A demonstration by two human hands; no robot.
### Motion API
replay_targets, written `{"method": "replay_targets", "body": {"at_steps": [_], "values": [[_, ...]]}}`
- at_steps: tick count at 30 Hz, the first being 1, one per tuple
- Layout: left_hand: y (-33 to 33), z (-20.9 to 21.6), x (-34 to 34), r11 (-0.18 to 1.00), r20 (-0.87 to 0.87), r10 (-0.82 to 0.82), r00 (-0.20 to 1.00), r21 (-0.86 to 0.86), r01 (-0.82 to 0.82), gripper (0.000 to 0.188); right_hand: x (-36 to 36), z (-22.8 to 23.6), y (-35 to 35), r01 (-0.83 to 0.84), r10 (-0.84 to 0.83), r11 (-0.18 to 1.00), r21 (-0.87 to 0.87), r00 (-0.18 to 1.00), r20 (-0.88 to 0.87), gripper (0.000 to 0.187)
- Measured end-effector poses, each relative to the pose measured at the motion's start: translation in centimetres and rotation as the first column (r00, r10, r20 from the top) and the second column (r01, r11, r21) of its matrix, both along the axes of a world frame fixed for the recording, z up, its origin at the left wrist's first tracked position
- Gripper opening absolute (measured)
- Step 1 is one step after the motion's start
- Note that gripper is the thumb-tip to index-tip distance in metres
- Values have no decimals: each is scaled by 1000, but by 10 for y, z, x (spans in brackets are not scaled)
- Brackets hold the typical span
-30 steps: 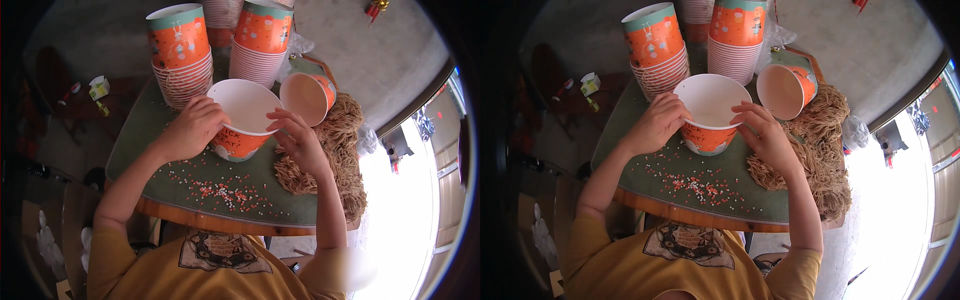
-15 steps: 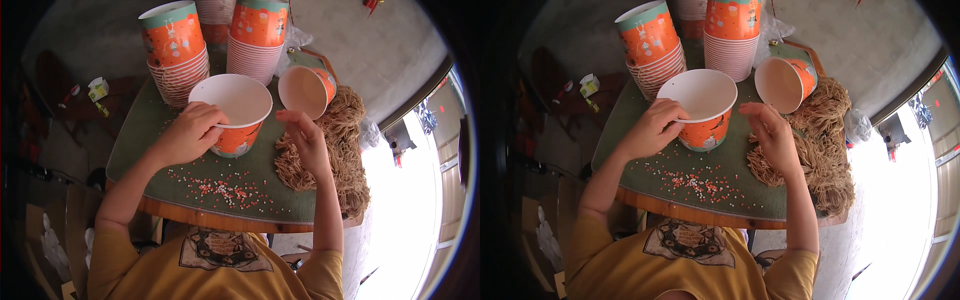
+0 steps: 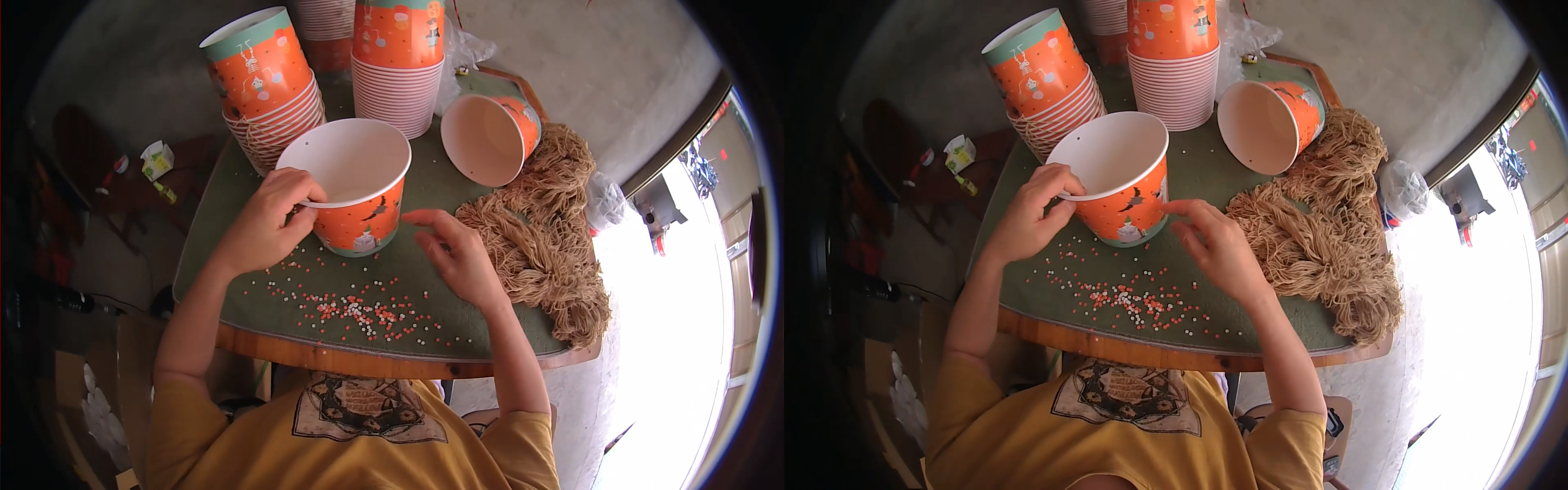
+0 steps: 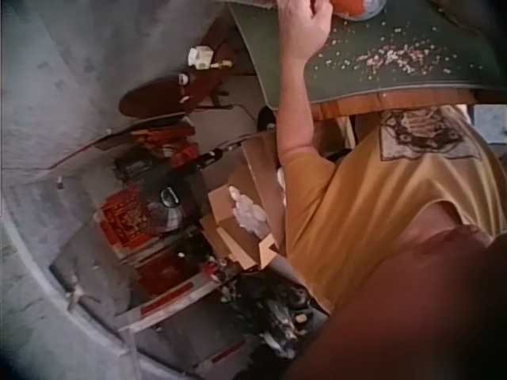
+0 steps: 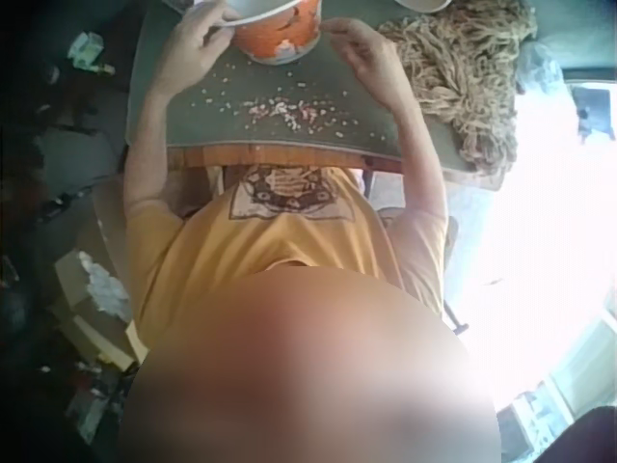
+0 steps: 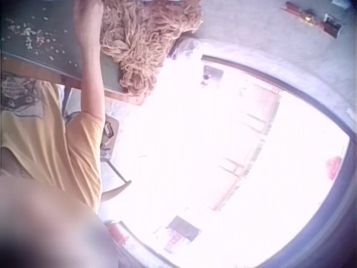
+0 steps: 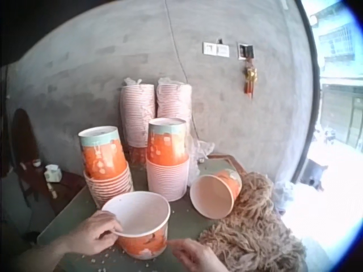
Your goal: Assemble paper buckets by threading a string handle through pre-drilled holes and securing it.
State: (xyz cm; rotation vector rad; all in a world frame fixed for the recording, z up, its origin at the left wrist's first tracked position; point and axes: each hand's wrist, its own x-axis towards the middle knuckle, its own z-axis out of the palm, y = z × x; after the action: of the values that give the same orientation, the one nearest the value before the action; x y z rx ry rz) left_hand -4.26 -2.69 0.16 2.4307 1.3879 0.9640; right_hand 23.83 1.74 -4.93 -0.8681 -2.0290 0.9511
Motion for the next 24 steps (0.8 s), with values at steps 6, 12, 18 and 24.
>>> {"method": "replay_targets", "body": {"at_steps": [6, 12, 18, 24], "values": [[-5, 8, -14, 998, -34, -1, 999, -64, -1, 19, -8, -6, -6, -58, 58, 998, -28, 998, 14, 29], [-12, 10, 44, 997, -62, 62, 996, 44, -60, 22, -19, -9, -13, -120, 116, 989, 83, 992, 49, 29], [-14, 0, 50, 958, 1, 218, 976, -193, -214, 15, -13, -13, -32, -100, 89, 989, 107, 991, 103, 24], [-7, 3, 53, 885, 149, 209, 967, -449, -122, 12, -2, -28, -40, -103, 94, 989, 104, 991, 95, 26]]}}
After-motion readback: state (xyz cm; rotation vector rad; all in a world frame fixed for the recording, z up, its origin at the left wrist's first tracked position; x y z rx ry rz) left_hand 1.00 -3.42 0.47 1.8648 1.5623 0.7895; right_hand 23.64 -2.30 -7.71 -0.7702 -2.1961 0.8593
